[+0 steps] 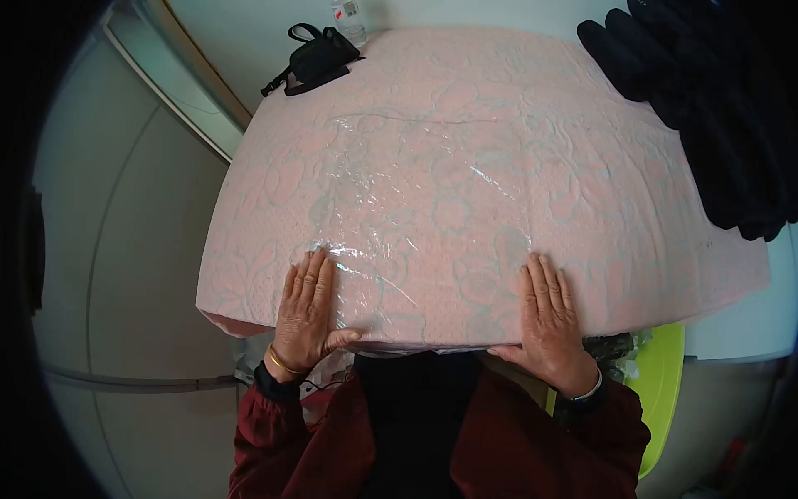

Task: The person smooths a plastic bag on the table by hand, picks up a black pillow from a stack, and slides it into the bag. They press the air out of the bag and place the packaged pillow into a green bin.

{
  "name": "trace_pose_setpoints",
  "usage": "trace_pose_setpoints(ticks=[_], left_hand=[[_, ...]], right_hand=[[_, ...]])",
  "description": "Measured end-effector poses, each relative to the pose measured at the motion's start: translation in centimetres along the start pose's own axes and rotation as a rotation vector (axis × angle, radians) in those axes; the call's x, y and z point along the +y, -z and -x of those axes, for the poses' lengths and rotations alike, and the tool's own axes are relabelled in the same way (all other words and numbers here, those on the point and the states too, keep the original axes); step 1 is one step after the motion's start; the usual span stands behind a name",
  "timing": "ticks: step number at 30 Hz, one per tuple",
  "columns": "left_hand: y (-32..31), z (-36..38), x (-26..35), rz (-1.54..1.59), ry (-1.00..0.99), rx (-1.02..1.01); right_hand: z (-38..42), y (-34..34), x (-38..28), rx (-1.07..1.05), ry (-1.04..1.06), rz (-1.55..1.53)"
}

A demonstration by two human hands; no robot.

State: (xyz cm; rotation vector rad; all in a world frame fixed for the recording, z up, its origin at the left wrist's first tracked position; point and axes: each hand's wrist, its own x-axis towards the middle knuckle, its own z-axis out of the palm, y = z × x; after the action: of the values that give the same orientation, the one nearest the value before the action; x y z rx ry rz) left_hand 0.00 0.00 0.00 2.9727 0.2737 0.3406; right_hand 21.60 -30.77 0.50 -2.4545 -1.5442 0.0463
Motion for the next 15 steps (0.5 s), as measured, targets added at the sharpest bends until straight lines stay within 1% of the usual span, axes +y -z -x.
trace_pose_setpoints(ticks=[2,3,5,8,11,12,15], left_hand=[[0.1,0.0,-0.5,-0.023,0.017,-0.009],[0.3,-0.7,-1.2,-0.067,0.009,0.024],[0.3,-0.1,-0.6,-0.065,0.003,0.034],[-0.3,1.3,0.3,-0.077,-0.007,0.066],[-2.2,4.1,0.8,-0.145,0.023,0.165],[-2.5,4.5,0.9,-0.147,0.023,0.167],[-2.9,5.9,1.1,-0.18,0.026,0.202]], right_hand=[[0.0,0.0,0.0,0.0,0.009,0.042],[-0.7,-0.3,0.3,0.05,0.021,0.073],[0.0,-0.1,0.1,0.042,0.024,0.096],[1.1,0.4,0.0,0.043,0.038,0.144],[2.8,0.3,-0.7,0.024,0.083,0.188],[3.0,0.6,-0.9,0.027,0.084,0.187],[3.8,1.4,-1.8,0.019,0.073,0.061]])
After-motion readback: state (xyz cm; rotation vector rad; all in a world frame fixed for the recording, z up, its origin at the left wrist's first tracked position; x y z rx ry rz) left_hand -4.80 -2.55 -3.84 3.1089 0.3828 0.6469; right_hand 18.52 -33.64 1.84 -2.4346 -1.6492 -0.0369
